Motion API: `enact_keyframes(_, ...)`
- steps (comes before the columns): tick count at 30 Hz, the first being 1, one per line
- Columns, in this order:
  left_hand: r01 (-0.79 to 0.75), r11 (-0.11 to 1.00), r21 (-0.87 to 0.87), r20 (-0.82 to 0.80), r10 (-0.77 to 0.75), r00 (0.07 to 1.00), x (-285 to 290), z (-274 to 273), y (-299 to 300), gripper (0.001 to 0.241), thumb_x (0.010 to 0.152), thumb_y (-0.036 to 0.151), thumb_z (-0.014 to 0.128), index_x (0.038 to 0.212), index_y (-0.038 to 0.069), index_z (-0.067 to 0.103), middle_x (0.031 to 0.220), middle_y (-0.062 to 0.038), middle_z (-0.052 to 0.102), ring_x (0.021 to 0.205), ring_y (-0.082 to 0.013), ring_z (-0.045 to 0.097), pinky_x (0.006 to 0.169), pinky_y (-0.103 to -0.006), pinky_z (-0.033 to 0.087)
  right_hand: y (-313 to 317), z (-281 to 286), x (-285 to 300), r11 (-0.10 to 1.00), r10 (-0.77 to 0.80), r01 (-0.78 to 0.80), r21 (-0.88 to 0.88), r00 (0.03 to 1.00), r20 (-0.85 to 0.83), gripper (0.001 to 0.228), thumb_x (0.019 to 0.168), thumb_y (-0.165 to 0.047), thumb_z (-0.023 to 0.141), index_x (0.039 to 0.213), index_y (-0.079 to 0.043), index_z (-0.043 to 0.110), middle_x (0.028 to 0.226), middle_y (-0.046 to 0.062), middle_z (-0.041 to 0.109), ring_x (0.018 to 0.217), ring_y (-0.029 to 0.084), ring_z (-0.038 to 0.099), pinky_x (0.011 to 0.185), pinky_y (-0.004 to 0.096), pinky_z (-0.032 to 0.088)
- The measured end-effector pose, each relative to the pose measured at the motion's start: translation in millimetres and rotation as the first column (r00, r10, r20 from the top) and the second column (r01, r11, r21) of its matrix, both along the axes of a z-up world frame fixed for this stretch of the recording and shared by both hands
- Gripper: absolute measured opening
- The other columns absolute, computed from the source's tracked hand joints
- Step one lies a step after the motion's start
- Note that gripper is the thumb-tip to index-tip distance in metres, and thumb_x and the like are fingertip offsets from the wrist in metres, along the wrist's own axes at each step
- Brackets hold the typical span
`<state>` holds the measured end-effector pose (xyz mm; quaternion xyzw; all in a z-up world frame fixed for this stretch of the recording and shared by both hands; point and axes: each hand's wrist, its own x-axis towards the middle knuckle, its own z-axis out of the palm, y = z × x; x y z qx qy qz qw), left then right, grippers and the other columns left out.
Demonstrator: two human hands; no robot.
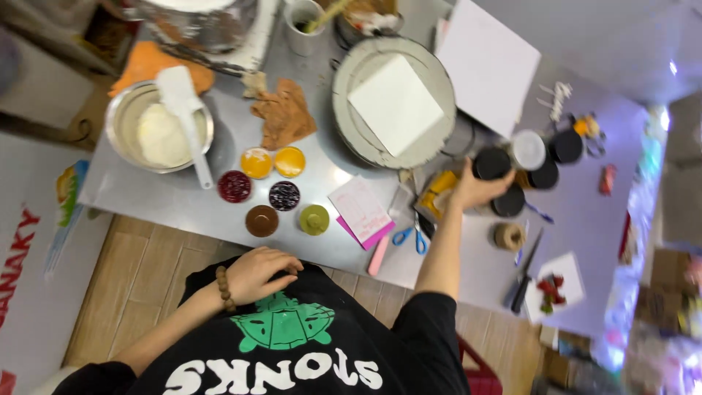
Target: Preparing various components and ingredients for desserts in jars, including mixing powders and piping cream.
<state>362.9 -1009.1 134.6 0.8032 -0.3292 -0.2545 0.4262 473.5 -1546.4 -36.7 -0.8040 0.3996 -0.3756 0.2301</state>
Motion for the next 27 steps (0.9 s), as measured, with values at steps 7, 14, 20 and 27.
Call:
enact_keyframes(7,0.150,0.956,-0.253,0.644,0.050,0.764,24,93,-10,0.040,0.092,0.016,0.075,0.131,0.015,0.068,0.130,-0.007,0.068,0.107,-0.0237,0.068,0.089,-0.0376,0.056,70,169,-107,0.812,0.561,-0.513,-0.280,0.818,0.128,0.102,0.075,-0.025,0.106,0.153,-0.011,0.043,0.153,0.009,0.054,0.135,0.031,0.056,0.125,0.044,0.044)
enact_keyframes(14,0.438,0.773,-0.459,0.735,0.052,0.676,60,176,22,0.045,0.109,0.027,0.077,0.150,0.022,0.059,0.160,-0.010,0.050,0.141,-0.0267,0.054,0.114,-0.0384,0.052,239,164,-71,0.319,0.940,-0.944,0.088,0.327,0.097,0.098,0.066,-0.026,0.103,0.146,-0.008,0.050,0.149,0.011,0.055,0.135,0.029,0.056,0.121,0.044,0.044)
enact_keyframes(20,0.613,0.655,-0.441,0.530,-0.361,0.767,52,151,103,0.082,0.077,0.059,0.078,0.147,0.022,0.056,0.158,-0.019,0.046,0.144,-0.0414,0.048,0.118,-0.0559,0.042,363,157,-120,-0.177,0.974,-0.871,0.459,-0.089,0.207,0.095,0.057,-0.027,0.100,0.140,-0.006,0.057,0.146,0.012,0.056,0.134,0.028,0.055,0.117,0.043,0.044)
enact_keyframes(27,0.340,0.910,-0.238,0.518,-0.177,0.837,28,136,211,0.065,0.085,0.057,0.074,0.135,0.016,0.063,0.135,-0.013,0.060,0.124,-0.0331,0.060,0.103,-0.0471,0.048,527,226,-143,-0.295,0.945,-0.620,0.727,-0.076,0.318,0.095,0.051,-0.031,0.097,0.134,-0.005,0.059,0.139,0.013,0.061,0.130,0.026,0.060,0.110,0.040,0.048)
